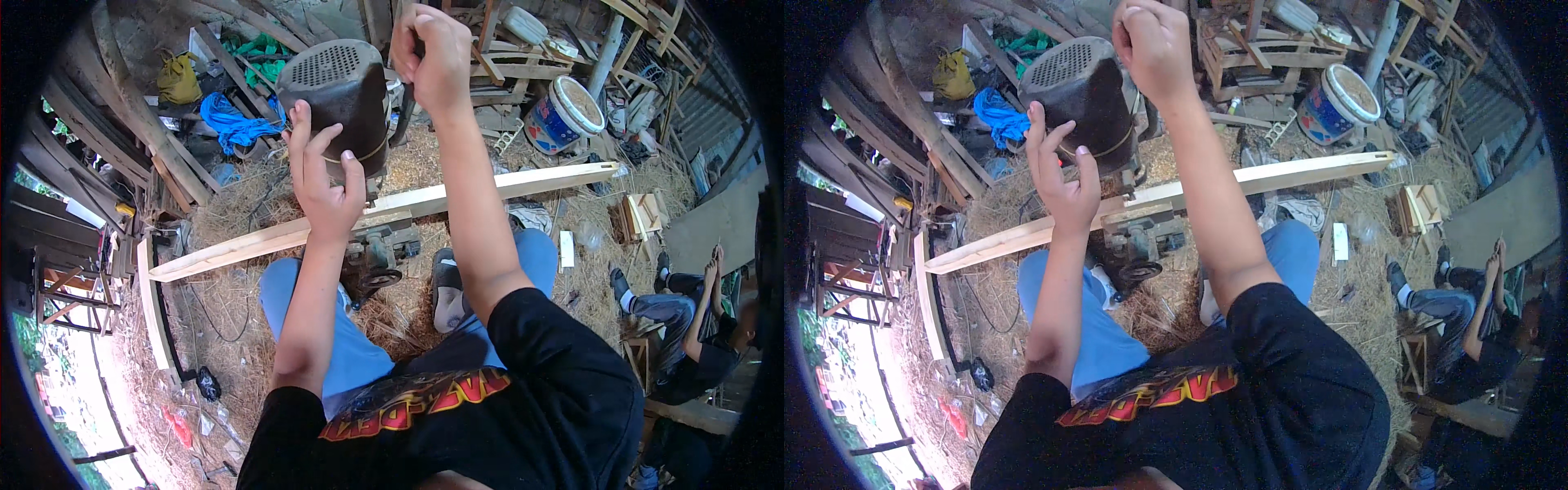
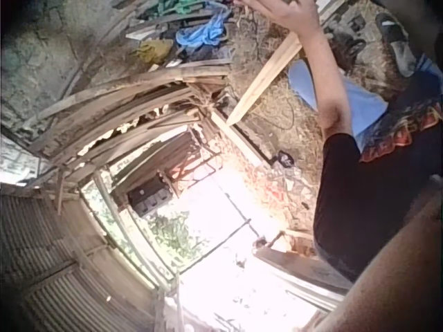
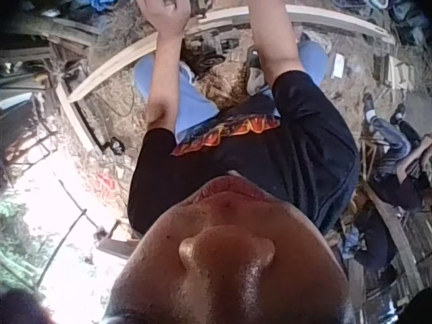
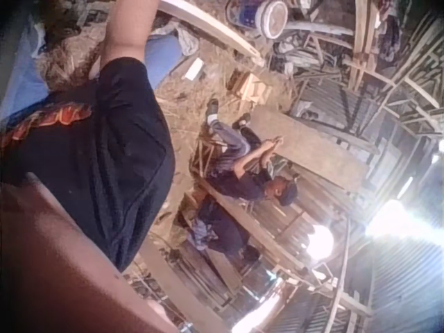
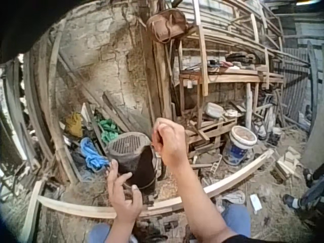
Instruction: The person is using a mortising machine to cut a rectangular hole into a piece of wood, pulling the lever to plunge the chisel and bit into the timber.
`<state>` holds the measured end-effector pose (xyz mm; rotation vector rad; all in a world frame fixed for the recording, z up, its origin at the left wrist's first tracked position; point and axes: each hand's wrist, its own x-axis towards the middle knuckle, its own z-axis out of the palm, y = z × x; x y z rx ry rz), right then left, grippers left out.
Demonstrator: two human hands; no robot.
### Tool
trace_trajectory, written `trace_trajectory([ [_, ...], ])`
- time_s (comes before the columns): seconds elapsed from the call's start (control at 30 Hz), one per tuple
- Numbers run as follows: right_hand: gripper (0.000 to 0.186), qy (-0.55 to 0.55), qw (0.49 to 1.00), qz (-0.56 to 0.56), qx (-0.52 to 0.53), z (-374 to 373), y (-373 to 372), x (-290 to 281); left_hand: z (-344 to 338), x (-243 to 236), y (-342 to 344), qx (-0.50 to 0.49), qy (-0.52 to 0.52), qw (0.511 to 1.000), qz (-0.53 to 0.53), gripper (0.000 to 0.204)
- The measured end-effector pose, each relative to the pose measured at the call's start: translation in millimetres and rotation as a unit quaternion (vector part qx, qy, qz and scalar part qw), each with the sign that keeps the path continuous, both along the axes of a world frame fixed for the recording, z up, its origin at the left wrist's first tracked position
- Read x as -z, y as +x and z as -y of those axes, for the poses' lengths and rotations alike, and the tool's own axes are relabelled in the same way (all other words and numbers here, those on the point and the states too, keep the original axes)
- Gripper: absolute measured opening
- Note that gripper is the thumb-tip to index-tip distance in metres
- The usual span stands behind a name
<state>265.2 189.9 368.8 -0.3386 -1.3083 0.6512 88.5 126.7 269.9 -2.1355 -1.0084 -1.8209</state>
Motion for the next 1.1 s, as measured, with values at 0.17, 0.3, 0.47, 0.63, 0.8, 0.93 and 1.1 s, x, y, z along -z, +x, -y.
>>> trace_trajectory([
  [0.17, 0.039, -0.032, 0.999, -0.002, 0.003, 7, -1, -1, -1, 2, 3, -0.007, 0.002, 1.0, 0.002, 0.03],
  [0.3, 0.035, -0.026, 0.999, -0.004, -0.027, 11, 2, 10, -3, 5, 1, -0.018, 0.009, 1.0, -0.013, 0.03],
  [0.47, 0.038, 0.014, 0.998, -0.022, -0.059, 7, 6, 24, -6, 8, 0, -0.021, 0.014, 0.999, -0.023, 0.03],
  [0.63, 0.043, 0.03, 0.997, -0.015, -0.07, 9, 6, 26, -4, 9, -1, -0.024, -0.001, 0.999, -0.023, 0.03],
  [0.8, 0.036, 0.023, 0.996, 0.011, -0.081, 17, 9, 21, -5, 10, 1, -0.025, -0.004, 0.999, -0.027, 0.028],
  [0.93, 0.037, 0.034, 0.998, 0.024, -0.05, 23, 7, 21, -8, 14, 1, -0.024, 0.002, 1.0, -0.02, 0.027],
  [1.1, 0.037, 0.036, 0.997, 0.021, -0.065, 27, 12, 29, -9, 16, 1, -0.027, 0.005, 0.999, -0.024, 0.026],
])
